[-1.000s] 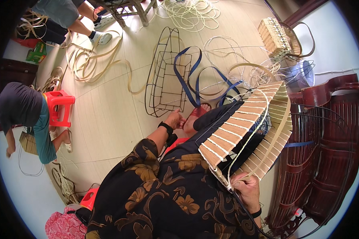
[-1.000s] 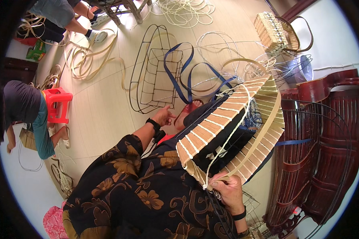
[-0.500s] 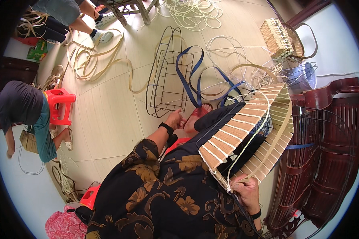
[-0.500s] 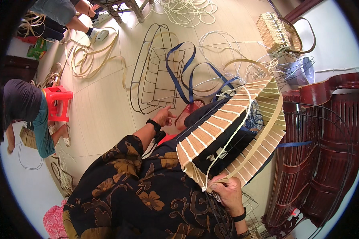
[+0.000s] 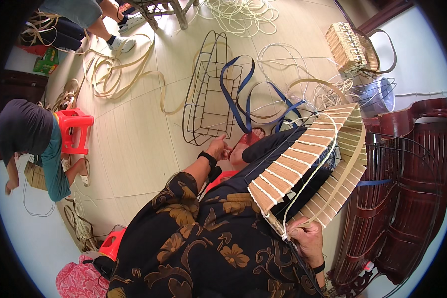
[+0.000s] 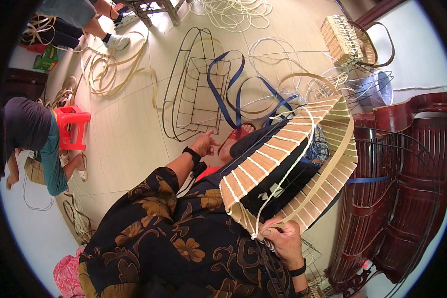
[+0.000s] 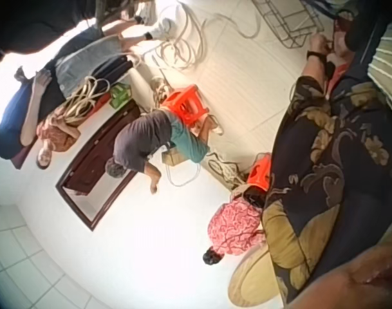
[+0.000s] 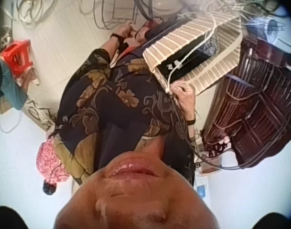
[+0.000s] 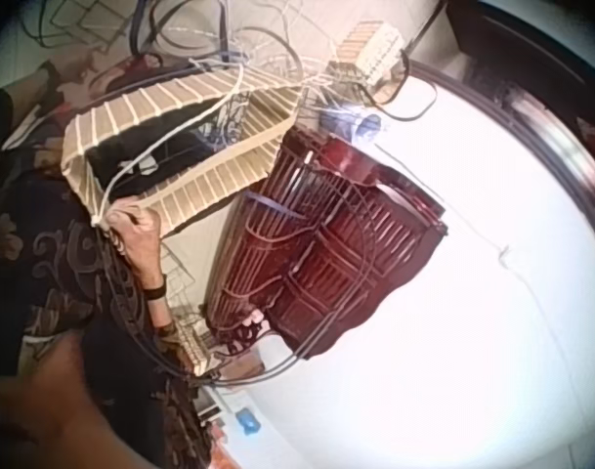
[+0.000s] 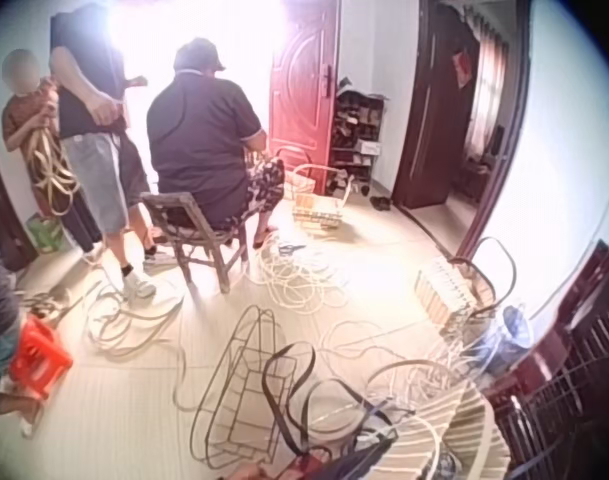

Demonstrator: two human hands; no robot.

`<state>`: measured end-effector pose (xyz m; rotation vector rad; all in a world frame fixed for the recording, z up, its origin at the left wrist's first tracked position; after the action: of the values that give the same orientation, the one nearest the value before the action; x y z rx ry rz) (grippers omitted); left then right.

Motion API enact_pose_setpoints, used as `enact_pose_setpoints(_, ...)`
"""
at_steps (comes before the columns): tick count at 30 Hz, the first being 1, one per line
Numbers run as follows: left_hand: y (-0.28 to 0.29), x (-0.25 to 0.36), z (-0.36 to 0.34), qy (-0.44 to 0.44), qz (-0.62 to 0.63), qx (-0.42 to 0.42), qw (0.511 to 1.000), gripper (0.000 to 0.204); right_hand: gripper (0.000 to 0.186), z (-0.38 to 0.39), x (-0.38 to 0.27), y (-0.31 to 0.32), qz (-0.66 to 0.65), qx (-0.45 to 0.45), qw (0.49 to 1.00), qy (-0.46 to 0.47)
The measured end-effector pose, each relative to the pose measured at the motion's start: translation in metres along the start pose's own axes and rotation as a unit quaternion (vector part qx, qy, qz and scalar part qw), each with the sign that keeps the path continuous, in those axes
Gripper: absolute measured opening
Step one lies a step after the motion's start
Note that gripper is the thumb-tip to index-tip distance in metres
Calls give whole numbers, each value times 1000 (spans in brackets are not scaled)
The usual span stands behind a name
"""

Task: The person weaves a flat strip of material around a wire basket frame, securing it with a white cord. They repeatedly wrap the strip around the frame and tie it off to build up the basket's structure.

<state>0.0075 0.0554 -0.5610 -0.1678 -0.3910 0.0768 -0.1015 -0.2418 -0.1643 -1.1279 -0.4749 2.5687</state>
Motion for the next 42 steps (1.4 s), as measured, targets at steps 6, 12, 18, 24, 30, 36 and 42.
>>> enact_pose_setpoints(6,-12,30,-18,-79,54,38,995,77,17,-1,1,1,26,4,1000,1)
enact_pose_setpoints(12,-38,94,-46,-138,188,210,950,70,11,6,7,16,76,-13,997,9)
enact_pose_setpoints(18,-23,113,-113,-112,135,279,944,59,7,2,3,12,59,-17,998,-7)
enact_pose_setpoints(24,-22,137,-97,-108,103,334,931,64,5,1,3,11,59,-25,998,-9)
enact_pose_setpoints(30,-15,150,-96,-126,183,175,959,34,9,3,1,11,56,-34,998,-12)
enact_pose_setpoints(36,-19,152,-67,-202,189,183,944,11,9,1,0,12,99,-39,994,-1)
enact_pose_setpoints(42,-48,141,4,-191,236,32,952,18,12,0,-1,8,86,-34,996,-6)
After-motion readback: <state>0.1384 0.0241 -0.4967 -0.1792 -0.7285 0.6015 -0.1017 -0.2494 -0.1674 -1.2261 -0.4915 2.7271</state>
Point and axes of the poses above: each hand's wrist, its own z-axis away from the middle knuckle, its own y-axis out of the back of the hand, x = y × z, the point moved 3 cm from there along -z, towards the middle knuckle, and after that the axes turned 14 degrees about -z, right-handed, at the moved point
